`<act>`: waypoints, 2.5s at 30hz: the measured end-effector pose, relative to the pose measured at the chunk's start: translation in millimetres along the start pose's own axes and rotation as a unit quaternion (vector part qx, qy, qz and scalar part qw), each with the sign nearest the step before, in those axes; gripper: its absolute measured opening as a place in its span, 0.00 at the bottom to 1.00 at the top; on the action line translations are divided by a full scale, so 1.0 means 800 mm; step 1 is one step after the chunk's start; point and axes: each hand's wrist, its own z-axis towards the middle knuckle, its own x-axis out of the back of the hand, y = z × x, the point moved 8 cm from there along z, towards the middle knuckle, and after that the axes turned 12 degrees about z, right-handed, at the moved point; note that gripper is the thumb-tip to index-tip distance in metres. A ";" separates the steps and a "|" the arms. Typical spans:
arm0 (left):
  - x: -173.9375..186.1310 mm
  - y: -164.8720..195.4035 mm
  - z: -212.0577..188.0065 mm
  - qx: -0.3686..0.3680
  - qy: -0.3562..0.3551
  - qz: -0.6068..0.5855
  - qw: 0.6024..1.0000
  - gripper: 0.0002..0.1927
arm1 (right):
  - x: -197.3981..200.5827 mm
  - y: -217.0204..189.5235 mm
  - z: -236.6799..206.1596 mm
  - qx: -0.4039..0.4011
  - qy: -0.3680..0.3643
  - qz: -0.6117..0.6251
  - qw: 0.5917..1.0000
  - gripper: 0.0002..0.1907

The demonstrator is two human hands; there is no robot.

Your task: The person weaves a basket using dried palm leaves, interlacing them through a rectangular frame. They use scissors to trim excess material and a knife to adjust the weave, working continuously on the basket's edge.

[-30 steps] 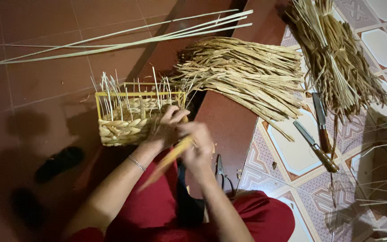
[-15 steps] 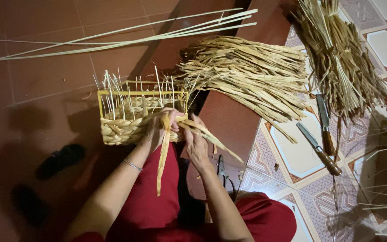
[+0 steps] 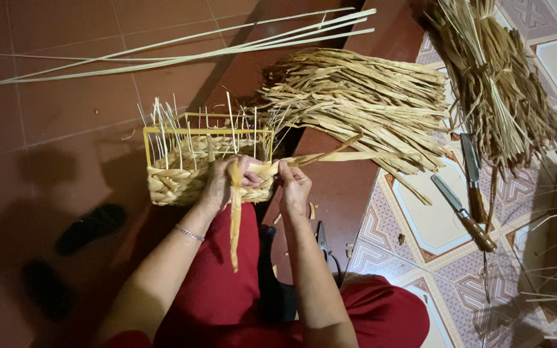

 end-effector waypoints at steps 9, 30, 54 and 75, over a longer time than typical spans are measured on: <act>-0.012 0.018 -0.016 -0.007 0.014 0.257 0.966 0.14 | -0.004 -0.005 0.017 -0.065 -0.020 -0.082 0.994 0.11; -0.081 0.034 -0.079 -0.374 0.023 0.521 0.767 0.18 | -0.040 -0.018 0.008 0.050 -0.054 -0.091 0.993 0.13; -0.050 0.012 -0.034 -0.164 0.004 0.344 0.925 0.18 | -0.032 -0.003 0.006 -0.017 -0.002 0.024 1.000 0.03; -0.040 0.073 0.059 -0.054 0.089 0.484 0.869 0.07 | -0.049 -0.005 0.009 -0.119 -0.117 0.064 0.984 0.08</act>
